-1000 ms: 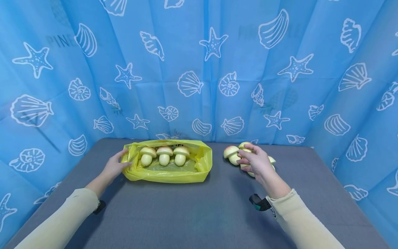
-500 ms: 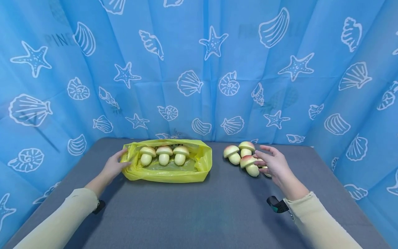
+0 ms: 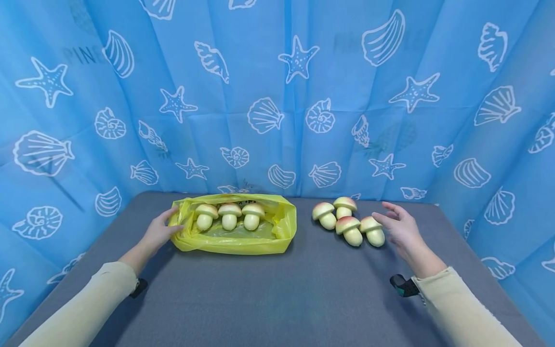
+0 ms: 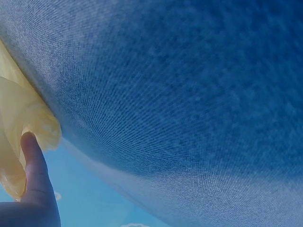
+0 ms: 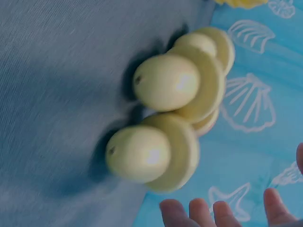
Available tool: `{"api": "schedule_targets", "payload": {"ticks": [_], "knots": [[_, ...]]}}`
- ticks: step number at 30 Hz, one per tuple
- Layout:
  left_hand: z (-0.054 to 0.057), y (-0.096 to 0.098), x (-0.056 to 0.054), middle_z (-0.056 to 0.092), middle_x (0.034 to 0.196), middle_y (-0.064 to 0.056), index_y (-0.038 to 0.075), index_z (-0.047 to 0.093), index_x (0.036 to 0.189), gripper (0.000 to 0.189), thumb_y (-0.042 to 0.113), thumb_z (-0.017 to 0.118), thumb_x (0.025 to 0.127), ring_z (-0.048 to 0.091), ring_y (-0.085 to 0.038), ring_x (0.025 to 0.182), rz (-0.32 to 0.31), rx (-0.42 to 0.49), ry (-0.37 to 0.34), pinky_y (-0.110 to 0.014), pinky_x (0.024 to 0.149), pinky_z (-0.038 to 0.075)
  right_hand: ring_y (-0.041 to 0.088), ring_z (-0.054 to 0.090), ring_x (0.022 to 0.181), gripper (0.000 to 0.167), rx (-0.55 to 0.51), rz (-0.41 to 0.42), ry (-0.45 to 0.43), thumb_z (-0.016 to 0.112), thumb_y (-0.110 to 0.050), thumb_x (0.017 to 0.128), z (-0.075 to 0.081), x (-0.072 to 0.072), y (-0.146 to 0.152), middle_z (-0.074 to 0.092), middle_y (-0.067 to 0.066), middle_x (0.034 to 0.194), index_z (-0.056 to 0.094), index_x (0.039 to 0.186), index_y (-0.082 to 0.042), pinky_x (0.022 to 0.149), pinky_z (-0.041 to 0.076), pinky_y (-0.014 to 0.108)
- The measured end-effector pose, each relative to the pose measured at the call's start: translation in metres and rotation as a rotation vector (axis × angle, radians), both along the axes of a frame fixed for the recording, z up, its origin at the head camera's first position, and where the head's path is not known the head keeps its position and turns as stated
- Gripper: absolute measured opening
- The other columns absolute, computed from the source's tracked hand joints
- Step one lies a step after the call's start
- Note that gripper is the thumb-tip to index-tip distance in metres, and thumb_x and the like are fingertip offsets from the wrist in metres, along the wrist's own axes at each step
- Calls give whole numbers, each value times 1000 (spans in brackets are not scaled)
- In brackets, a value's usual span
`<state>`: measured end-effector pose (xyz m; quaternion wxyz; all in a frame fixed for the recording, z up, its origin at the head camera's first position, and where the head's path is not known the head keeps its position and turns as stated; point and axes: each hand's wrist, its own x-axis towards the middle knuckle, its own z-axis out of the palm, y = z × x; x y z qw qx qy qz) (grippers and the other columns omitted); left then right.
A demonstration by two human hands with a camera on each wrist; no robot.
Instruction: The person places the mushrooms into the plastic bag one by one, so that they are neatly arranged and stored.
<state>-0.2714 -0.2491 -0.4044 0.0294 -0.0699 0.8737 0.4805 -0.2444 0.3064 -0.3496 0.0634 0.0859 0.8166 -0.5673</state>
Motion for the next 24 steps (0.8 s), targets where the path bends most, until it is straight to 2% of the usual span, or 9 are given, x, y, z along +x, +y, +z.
{"api": "schedule_targets", "payload": {"ticks": [4, 9, 15, 19, 24], "knots": [[-1, 1, 0, 13, 157, -27, -4, 19, 152, 66, 1, 52, 96, 9, -44, 143, 6, 3, -3, -56, 114, 16, 53, -1, 140, 81, 11, 30, -34, 47, -37, 100, -5, -4, 12, -11, 33, 155, -4, 155, -6, 103, 22, 72], [-1, 1, -1, 13, 157, -27, -4, 19, 152, 66, 1, 52, 96, 10, -44, 144, 9, 4, -5, -56, 114, 16, 56, -5, 138, 87, 10, 75, -70, 50, -40, 99, -15, -13, 25, -20, 33, 152, -12, 153, -11, 101, 21, 74], [-1, -1, 0, 13, 157, -27, -4, 19, 152, 66, 3, 53, 96, 9, -44, 144, -2, 11, 4, -56, 114, 16, 58, -2, 137, 99, 9, 141, -137, 58, -43, 95, -30, -27, 37, -19, 35, 151, -19, 150, -13, 103, 19, 73], [-1, -1, 0, 14, 157, -28, -4, 19, 152, 66, 3, 53, 95, 10, -45, 143, -11, 4, 12, -56, 114, 17, 59, -1, 137, 97, 9, 158, -176, 57, -40, 97, -33, -31, 41, -15, 36, 151, -20, 150, -12, 103, 18, 73], [-2, -2, 0, 14, 157, -28, -5, 20, 152, 65, 2, 53, 96, 10, -44, 144, -10, -4, 21, -55, 114, 18, 57, 0, 137, 94, 36, 187, -169, 55, -36, 98, -37, -34, 42, -13, 38, 151, -18, 151, -9, 105, 17, 72]]}}
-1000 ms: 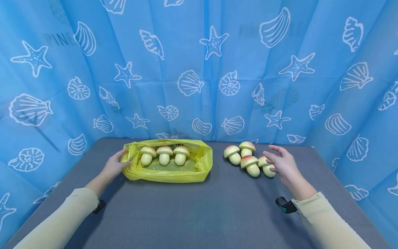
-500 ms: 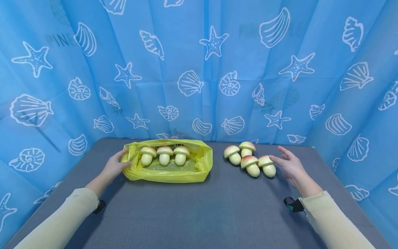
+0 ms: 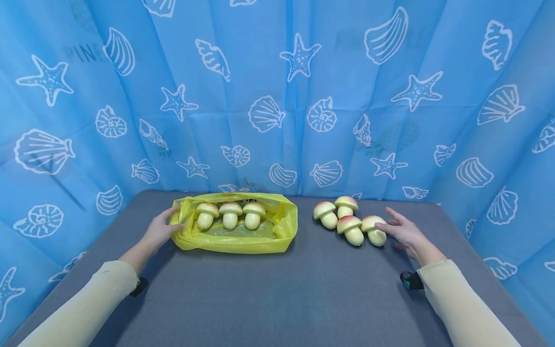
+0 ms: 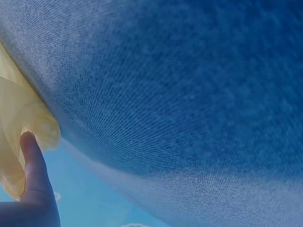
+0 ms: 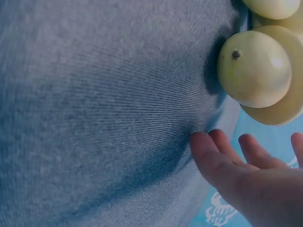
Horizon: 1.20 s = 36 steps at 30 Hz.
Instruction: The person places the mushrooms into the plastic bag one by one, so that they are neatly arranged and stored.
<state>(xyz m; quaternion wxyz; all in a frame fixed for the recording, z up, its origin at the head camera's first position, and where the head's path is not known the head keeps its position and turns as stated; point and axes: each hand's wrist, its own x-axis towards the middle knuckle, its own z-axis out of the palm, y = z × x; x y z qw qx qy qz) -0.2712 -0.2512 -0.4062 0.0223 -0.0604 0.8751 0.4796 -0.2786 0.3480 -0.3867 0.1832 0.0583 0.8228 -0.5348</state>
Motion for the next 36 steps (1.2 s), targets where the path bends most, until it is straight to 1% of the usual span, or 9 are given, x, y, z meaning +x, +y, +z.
{"api": "schedule_targets", "payload": {"ticks": [3, 7, 12, 20, 24, 29, 36], "knots": [[0, 0, -1, 14, 157, -27, -5, 21, 152, 65, 3, 53, 96, 10, -44, 144, -4, 0, 4, -55, 114, 18, 58, -1, 137, 93, 27, 34, 12, 56, -35, 98, -1, -2, 0, -11, 40, 150, -15, 151, -7, 105, 17, 71], [0, 0, -1, 13, 157, -27, -4, 20, 152, 65, 3, 52, 96, 9, -43, 144, -7, 4, -7, -55, 114, 18, 58, 0, 137, 91, 79, 63, 12, 56, -33, 98, -1, -3, -2, -6, 42, 149, -12, 152, -5, 105, 19, 71], [0, 1, -2, 13, 158, -26, -3, 19, 152, 65, 3, 52, 96, 9, -43, 144, -5, 5, -16, -56, 114, 17, 57, 4, 137, 88, 131, 48, 0, 56, -32, 98, 0, -5, -4, 0, 41, 150, -7, 153, -4, 104, 21, 70], [-3, 1, -3, 13, 158, -26, -3, 20, 152, 65, 3, 52, 96, 9, -43, 144, -7, 2, -11, -56, 114, 18, 57, 3, 137, 87, 168, 39, -17, 57, -32, 98, -3, -9, -4, -2, 39, 151, -4, 153, -4, 104, 21, 70], [-3, 1, -3, 13, 158, -26, -4, 20, 152, 65, 2, 52, 96, 9, -43, 144, -11, 7, -6, -56, 114, 19, 57, 3, 137, 85, 171, 26, -8, 58, -29, 98, -4, -8, -5, -1, 38, 152, -2, 153, -4, 104, 21, 70], [-3, 2, 0, 13, 157, -27, -4, 20, 152, 65, 1, 52, 96, 9, -43, 144, -2, 11, -3, -55, 114, 18, 57, 4, 137, 85, 166, 0, 14, 59, -28, 97, -6, -7, -9, 1, 36, 153, 0, 154, -4, 104, 22, 70], [-2, 1, 1, 13, 157, -28, -5, 19, 152, 65, 2, 52, 96, 10, -44, 144, -1, 13, -4, -56, 114, 18, 54, 5, 139, 87, 122, -86, 19, 62, -25, 95, -8, -4, -10, -1, 33, 154, 1, 154, -5, 107, 21, 67]]}}
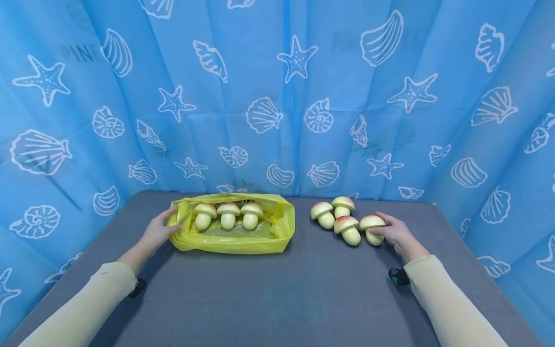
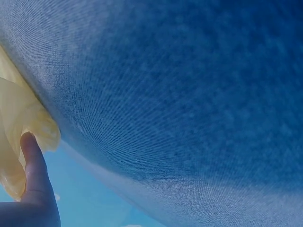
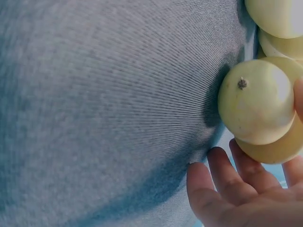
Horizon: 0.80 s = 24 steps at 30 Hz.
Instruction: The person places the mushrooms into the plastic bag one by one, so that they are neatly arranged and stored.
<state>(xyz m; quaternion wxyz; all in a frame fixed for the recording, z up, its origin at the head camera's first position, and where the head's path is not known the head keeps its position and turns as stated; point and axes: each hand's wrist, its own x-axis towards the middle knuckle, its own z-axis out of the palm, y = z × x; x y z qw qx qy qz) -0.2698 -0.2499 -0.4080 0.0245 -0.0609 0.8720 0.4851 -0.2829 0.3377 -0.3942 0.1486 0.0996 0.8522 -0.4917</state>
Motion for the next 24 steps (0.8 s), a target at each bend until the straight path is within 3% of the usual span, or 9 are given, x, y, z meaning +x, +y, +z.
{"api": "schedule_targets", "payload": {"ticks": [5, 8, 10, 12, 16, 20, 24], "knots": [[-1, 0, 0, 13, 157, -28, -4, 19, 152, 66, 3, 52, 96, 10, -44, 144, -2, 9, -1, -56, 114, 18, 51, 9, 140, 87, -41, -97, 4, 62, -24, 95, 0, 4, 0, -3, 31, 156, 1, 154, -7, 108, 24, 63], [0, 0, 0, 13, 157, -28, -4, 19, 152, 65, 3, 52, 96, 9, -45, 143, -2, 10, -8, -57, 114, 17, 49, 24, 136, 86, -53, -141, 4, 62, -23, 95, 1, 6, 1, 1, 32, 155, 3, 155, -7, 101, 37, 58], [0, -1, 0, 12, 157, -29, -4, 19, 152, 66, 3, 52, 96, 9, -46, 143, 0, 11, -12, -57, 113, 17, 43, 43, 121, 86, -65, -160, 1, 62, -22, 95, 3, 8, 1, 6, 33, 155, 4, 155, -6, 91, 46, 49], [-1, -1, 0, 13, 157, -29, -4, 19, 152, 66, 3, 52, 96, 9, -45, 143, 1, 12, -12, -57, 113, 17, 29, 56, 100, 85, -91, -171, -1, 62, -21, 95, 5, 11, 2, 10, 34, 153, 4, 155, -5, 81, 51, 40], [-2, -1, 0, 13, 157, -28, -3, 20, 152, 66, 3, 53, 96, 10, -44, 143, -1, 11, -3, -56, 113, 19, 8, 58, 72, 86, -156, -193, 0, 63, -19, 95, 11, 17, 1, 24, 34, 144, 3, 155, -5, 68, 54, 29], [-2, -1, -1, 13, 157, -27, -3, 20, 152, 65, 4, 53, 96, 10, -44, 144, -2, 9, 5, -56, 113, 19, 6, 59, 68, 88, -225, -216, 5, 63, -18, 94, 17, 21, -4, 35, 29, 133, 2, 155, -3, 66, 56, 27], [-2, 0, -1, 15, 157, -27, -5, 21, 151, 65, 3, 53, 96, 11, -44, 143, 4, -13, 19, -56, 114, 18, 8, 62, 68, 91, -306, -228, 18, 66, -18, 93, 23, 25, -10, 50, 15, 110, 0, 154, -2, 67, 57, 28]]}}
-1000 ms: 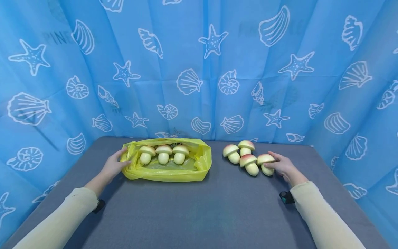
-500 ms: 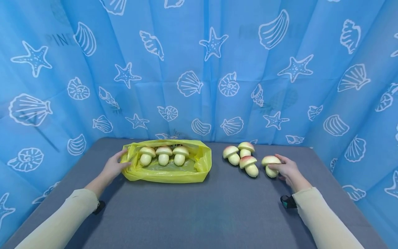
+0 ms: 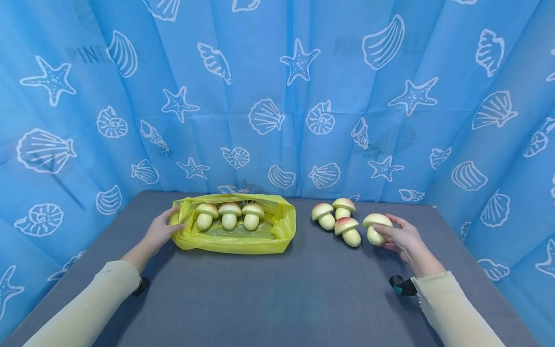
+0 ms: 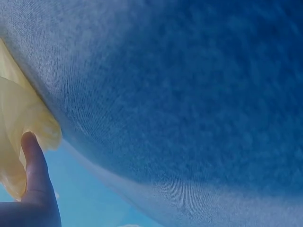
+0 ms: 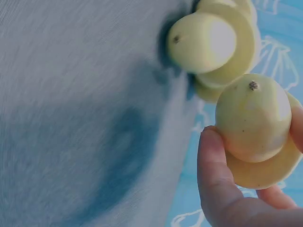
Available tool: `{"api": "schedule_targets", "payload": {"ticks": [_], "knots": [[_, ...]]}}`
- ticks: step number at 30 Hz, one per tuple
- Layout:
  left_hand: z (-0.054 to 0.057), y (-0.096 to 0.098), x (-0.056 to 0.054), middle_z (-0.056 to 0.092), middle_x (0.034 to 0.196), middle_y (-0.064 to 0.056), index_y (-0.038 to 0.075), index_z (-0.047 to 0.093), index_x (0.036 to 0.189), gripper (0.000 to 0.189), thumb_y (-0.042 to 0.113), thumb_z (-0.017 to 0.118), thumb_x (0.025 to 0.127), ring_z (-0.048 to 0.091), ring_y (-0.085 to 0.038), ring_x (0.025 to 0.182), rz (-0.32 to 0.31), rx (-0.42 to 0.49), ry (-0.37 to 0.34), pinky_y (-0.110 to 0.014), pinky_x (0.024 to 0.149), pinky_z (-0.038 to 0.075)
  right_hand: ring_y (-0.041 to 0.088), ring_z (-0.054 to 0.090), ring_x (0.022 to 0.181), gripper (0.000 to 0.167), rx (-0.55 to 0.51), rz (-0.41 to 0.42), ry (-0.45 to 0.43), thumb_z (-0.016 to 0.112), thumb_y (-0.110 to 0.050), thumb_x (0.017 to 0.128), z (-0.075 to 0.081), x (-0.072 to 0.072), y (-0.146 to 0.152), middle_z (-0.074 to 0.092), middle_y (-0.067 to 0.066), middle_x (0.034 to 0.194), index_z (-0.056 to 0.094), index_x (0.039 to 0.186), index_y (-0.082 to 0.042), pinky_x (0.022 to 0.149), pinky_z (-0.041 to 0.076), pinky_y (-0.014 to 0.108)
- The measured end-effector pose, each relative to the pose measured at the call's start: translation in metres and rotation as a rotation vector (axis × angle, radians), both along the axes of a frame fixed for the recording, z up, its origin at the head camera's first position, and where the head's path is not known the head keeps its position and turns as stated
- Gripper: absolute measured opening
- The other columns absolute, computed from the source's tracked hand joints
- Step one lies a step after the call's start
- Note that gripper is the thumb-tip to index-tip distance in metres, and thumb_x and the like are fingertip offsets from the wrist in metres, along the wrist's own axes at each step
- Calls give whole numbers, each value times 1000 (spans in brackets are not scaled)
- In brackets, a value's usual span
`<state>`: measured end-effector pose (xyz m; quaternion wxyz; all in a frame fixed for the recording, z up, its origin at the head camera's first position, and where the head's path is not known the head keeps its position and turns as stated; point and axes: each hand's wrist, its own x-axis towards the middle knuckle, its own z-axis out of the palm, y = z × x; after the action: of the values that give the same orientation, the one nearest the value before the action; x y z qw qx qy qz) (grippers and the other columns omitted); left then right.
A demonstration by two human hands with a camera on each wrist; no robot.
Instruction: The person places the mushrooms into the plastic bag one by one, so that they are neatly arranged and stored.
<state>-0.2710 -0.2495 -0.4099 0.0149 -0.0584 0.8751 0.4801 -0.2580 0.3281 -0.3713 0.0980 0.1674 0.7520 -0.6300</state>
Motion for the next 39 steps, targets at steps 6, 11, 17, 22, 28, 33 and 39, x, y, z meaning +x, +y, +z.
{"api": "schedule_targets", "payload": {"ticks": [6, 11, 17, 22, 28, 33, 39], "knots": [[3, 5, -2, 16, 157, -26, -4, 22, 151, 64, 2, 53, 96, 12, -43, 144, 4, -8, 17, -55, 114, 20, 8, 64, 70, 93, -122, 33, 62, 63, -19, 94, 10, 10, -12, 52, 0, 95, -7, 153, 0, 68, 57, 27], [4, 7, -3, 15, 157, -27, -4, 21, 152, 64, 3, 53, 97, 12, -43, 143, -3, 6, 23, -55, 113, 21, 7, 62, 75, 90, -155, 77, 114, 59, -22, 97, 15, 16, -31, 42, 11, 116, -7, 153, 2, 71, 56, 26], [6, 9, -4, 15, 157, -27, -4, 20, 152, 64, 2, 52, 97, 11, -43, 144, -9, 11, 25, -55, 113, 20, 7, 63, 75, 86, -148, 90, 146, 58, -25, 98, 23, 19, -55, 46, 8, 113, -2, 154, 1, 71, 55, 27], [6, 9, -5, 15, 157, -27, -4, 20, 152, 64, 2, 52, 97, 10, -43, 144, -14, 16, 34, -55, 114, 20, 8, 62, 72, 83, -124, 96, 161, 58, -27, 98, 29, 18, -74, 54, -3, 96, 3, 155, -1, 67, 54, 28], [-1, 3, -1, 15, 156, -28, -6, 20, 151, 64, 2, 53, 96, 10, -45, 143, -15, 3, 34, -56, 114, 18, 9, 59, 75, 79, -180, 131, 158, 57, -24, 98, 32, 18, -102, 49, 6, 109, 6, 155, -3, 69, 54, 26], [0, 1, 1, 15, 156, -28, -6, 20, 151, 64, 2, 52, 96, 10, -45, 143, -20, 15, 37, -57, 113, 19, 10, 58, 76, 66, -220, 172, 199, 55, -19, 100, 35, 15, -124, 40, 11, 120, 18, 151, -1, 68, 52, 26], [-1, -1, 3, 15, 157, -28, -6, 20, 151, 64, 2, 52, 96, 10, -44, 143, -15, 15, 31, -56, 113, 19, 9, 60, 72, 65, -257, 216, 187, 51, -15, 101, 34, 11, -144, 44, 10, 115, 15, 152, 0, 68, 52, 27]]}}
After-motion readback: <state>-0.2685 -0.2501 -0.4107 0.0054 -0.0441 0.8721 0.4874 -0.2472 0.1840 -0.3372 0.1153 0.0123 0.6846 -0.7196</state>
